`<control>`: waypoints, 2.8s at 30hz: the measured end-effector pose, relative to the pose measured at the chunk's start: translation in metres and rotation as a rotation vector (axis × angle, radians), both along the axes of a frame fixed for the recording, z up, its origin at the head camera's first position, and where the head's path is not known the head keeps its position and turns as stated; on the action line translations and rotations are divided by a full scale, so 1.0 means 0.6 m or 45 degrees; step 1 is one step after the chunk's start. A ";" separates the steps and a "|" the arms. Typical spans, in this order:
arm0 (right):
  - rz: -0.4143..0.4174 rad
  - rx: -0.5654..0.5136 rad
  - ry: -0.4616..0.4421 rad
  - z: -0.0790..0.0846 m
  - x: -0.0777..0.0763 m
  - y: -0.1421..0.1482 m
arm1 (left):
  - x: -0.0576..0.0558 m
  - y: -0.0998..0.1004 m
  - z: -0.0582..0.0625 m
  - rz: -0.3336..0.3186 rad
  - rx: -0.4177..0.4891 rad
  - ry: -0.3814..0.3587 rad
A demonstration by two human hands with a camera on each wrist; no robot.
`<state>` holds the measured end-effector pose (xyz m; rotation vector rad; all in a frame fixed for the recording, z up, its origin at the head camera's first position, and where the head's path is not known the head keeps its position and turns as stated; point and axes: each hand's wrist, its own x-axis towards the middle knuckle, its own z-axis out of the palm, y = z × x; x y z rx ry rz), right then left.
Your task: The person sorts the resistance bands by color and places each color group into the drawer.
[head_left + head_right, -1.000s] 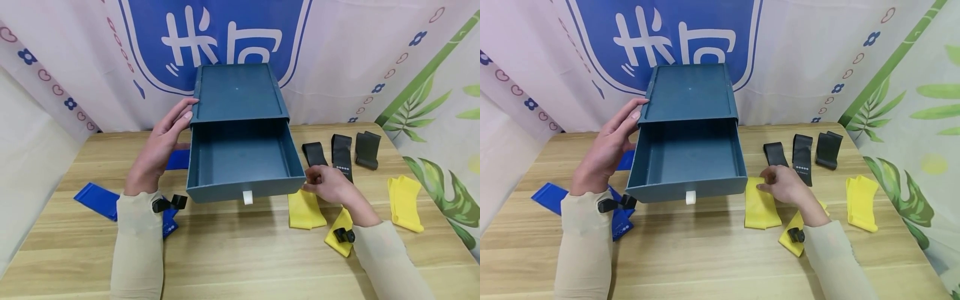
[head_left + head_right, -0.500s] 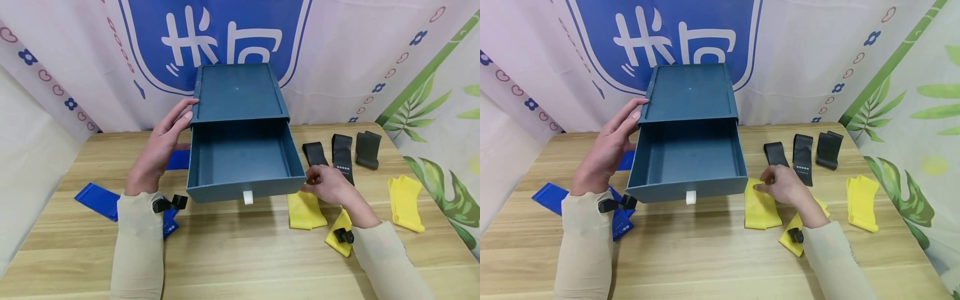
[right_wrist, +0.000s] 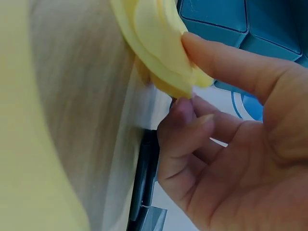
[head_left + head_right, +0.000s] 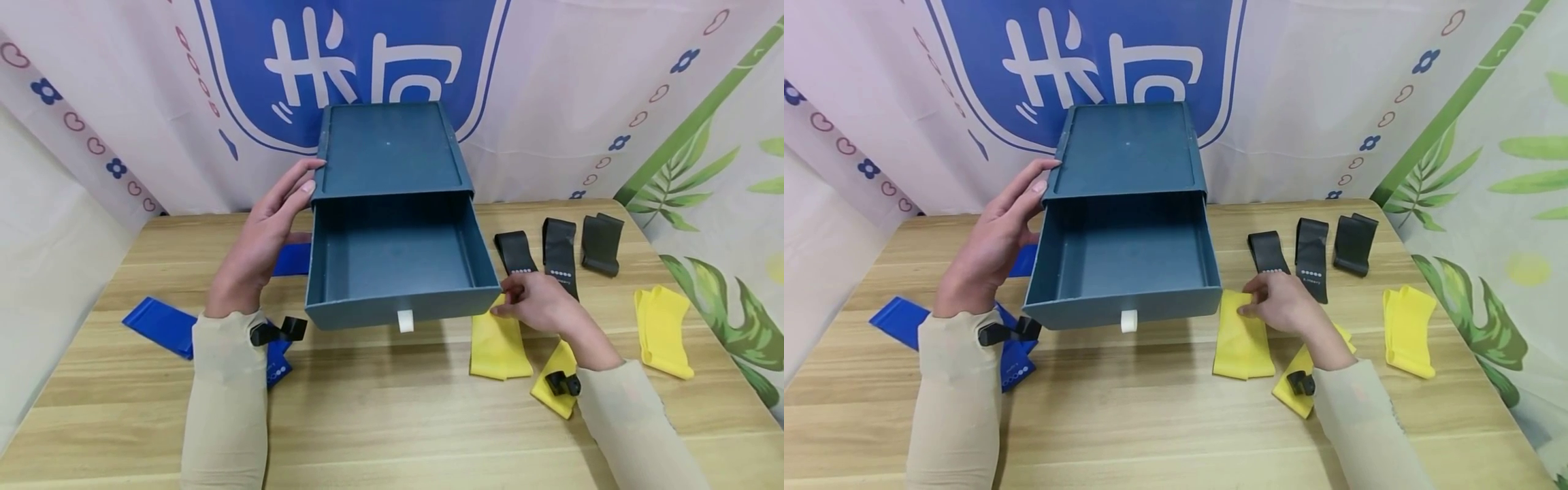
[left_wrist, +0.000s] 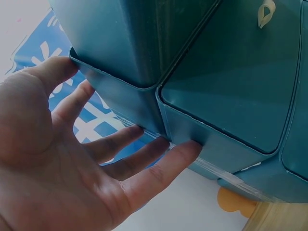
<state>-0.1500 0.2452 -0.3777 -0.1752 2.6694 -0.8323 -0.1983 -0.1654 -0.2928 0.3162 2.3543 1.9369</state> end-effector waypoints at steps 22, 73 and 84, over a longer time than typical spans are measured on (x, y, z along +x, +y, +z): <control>0.016 -0.005 0.110 -0.002 0.001 0.000 | 0.000 0.001 0.001 0.001 0.006 0.008; -0.241 -1.516 0.376 0.215 0.060 0.008 | -0.004 -0.002 0.000 0.005 0.047 -0.008; -0.194 -1.437 0.378 0.334 0.050 -0.068 | -0.006 -0.034 0.015 -0.151 0.188 -0.100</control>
